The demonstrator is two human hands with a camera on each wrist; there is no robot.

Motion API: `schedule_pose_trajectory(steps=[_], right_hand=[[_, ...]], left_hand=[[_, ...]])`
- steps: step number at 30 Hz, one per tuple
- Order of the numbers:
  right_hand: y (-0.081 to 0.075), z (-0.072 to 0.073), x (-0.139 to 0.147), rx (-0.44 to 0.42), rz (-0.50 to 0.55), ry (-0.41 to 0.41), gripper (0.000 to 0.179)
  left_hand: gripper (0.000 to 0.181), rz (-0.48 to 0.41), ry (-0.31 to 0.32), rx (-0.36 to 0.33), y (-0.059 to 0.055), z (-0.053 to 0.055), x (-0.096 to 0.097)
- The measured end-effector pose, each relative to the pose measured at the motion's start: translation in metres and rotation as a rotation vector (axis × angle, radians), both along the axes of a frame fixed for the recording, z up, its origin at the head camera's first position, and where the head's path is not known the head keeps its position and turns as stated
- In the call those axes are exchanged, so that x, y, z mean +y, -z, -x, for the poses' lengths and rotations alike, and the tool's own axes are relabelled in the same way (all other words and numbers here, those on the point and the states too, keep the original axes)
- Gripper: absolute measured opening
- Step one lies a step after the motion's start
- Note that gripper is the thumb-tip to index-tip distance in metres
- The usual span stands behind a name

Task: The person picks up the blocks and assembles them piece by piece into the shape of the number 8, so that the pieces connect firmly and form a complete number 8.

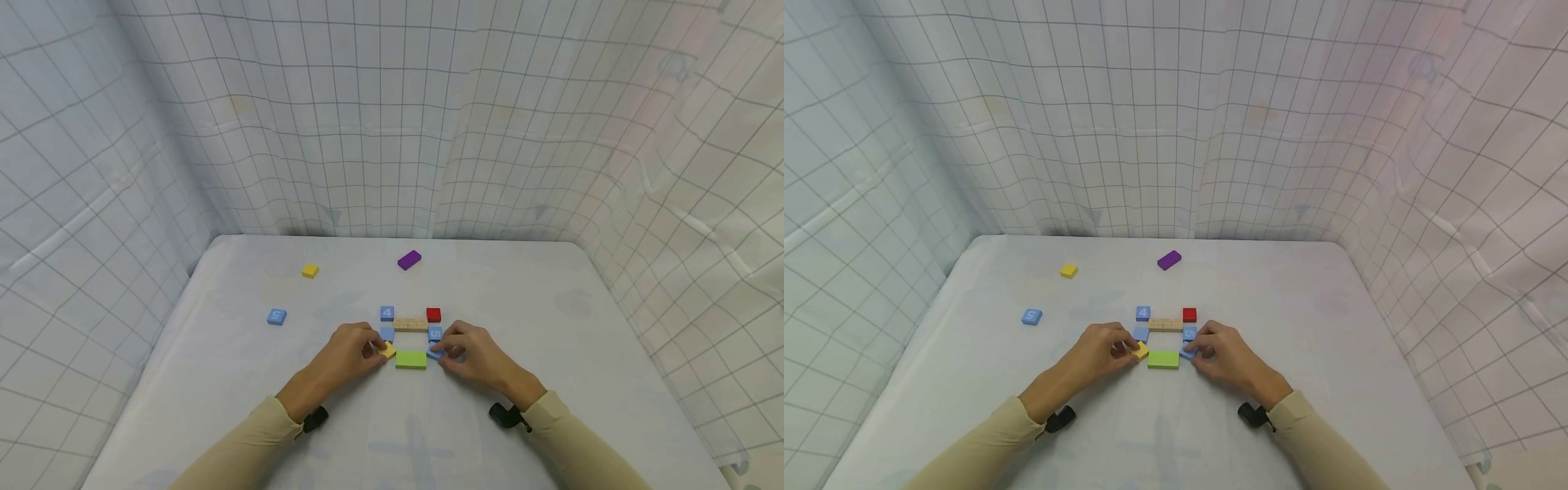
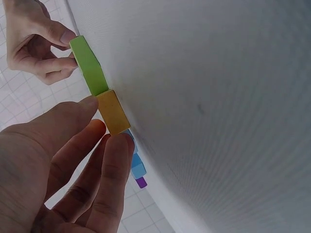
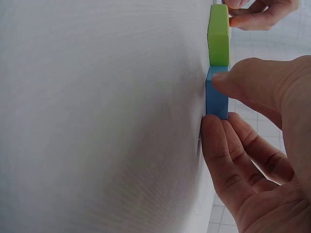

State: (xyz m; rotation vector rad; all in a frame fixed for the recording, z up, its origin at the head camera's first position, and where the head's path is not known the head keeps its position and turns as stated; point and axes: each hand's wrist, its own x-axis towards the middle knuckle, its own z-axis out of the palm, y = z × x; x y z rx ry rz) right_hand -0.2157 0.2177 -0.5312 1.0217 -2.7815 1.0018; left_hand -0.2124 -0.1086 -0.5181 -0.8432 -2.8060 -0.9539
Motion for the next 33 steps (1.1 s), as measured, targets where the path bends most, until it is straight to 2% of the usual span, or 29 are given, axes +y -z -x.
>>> schedule_pose_trajectory(steps=[10,33], right_hand=[[-0.0012,-0.0012,-0.0011,-0.006,0.007,0.004,0.026],[-0.0017,-0.0003,-0.0009,0.002,0.005,0.002,0.025]], left_hand=[[0.012,-0.003,0.016,0.003,-0.0002,-0.0004,-0.0008],[0.013,0.007,0.01,0.0,0.0009,0.0003,-0.0005]])
